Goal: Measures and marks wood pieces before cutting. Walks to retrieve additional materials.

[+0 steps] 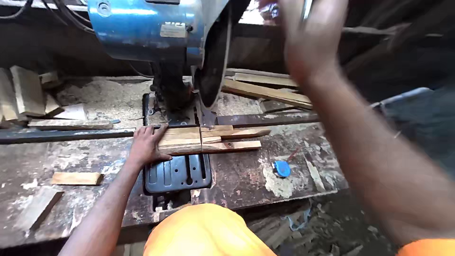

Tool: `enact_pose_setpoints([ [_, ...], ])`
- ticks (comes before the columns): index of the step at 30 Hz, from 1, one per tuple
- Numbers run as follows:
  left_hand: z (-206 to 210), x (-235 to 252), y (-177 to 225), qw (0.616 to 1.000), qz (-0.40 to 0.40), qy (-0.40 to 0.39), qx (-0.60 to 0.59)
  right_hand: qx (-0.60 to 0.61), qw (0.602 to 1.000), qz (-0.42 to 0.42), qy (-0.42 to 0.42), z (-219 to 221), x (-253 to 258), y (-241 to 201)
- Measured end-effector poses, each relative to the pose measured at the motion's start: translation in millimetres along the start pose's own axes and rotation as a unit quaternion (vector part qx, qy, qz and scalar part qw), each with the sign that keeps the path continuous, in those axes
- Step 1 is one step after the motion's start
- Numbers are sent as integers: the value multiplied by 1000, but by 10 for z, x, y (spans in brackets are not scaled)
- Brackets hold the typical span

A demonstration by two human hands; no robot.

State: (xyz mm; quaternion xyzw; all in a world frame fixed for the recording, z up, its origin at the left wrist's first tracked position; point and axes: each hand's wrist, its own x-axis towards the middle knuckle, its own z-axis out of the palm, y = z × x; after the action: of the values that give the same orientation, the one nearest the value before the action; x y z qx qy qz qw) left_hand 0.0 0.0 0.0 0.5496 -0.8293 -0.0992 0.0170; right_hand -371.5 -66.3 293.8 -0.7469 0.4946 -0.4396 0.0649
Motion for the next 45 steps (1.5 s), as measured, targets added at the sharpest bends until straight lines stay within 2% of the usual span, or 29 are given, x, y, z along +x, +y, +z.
enact_pose_setpoints([
  [3, 11, 15, -1, 1000, 1, -5, -6, 8, 988, 90, -124, 390, -1423, 904],
  [4, 12, 21, -3, 1000, 1, -4, -5, -5, 978, 116, -171, 523, -1789, 1065],
  [6, 10, 31, -13, 1000, 4, 0, -4, -6, 961, 128, -246, 803, -2210, 1201],
  [9, -9, 20, 17, 1000, -2, -18, -1, -9, 963, 86, -254, 1149, -2428, 1265],
  [12, -49, 59, 33, 1000, -9, -27, 4, -18, 958, 56, -280, 1317, -2471, 1302],
  [20, -55, 42, 64, 999, -14, -33, 9, -66, 947, 28, -314, 1313, -2556, 1391],
  [25, -43, 54, 61, 1000, -8, -24, 2, -69, 946, 4, -318, 951, -2680, 1734],
  [29, -17, 48, 55, 1000, -8, -21, 3, -73, 935, 13, -346, 405, -2780, 2134],
  [33, -33, 63, 69, 1000, -15, -27, 3, -104, 936, 27, -336, -158, -2911, 2588],
  [35, -61, 22, 44, 1000, -12, -25, 2, -114, 942, 55, -312, -367, -2971, 2740],
  [38, -89, 25, 53, 1000, 4, -13, -7, -148, 953, 149, -217, -752, -2950, 2808],
  [40, -93, 21, 95, 1000, 3, -18, -5, -198, 937, 212, -195, -1038, -2918, 2888],
  [42, -89, 13, 110, 1000, 4, -15, -2, -224, 912, 246, -240, -1314, -2937, 3051],
  [45, -87, 43, 117, 1000, -6, -19, 6, -228, 880, 255, -331, -1540, -2969, 3266],
])
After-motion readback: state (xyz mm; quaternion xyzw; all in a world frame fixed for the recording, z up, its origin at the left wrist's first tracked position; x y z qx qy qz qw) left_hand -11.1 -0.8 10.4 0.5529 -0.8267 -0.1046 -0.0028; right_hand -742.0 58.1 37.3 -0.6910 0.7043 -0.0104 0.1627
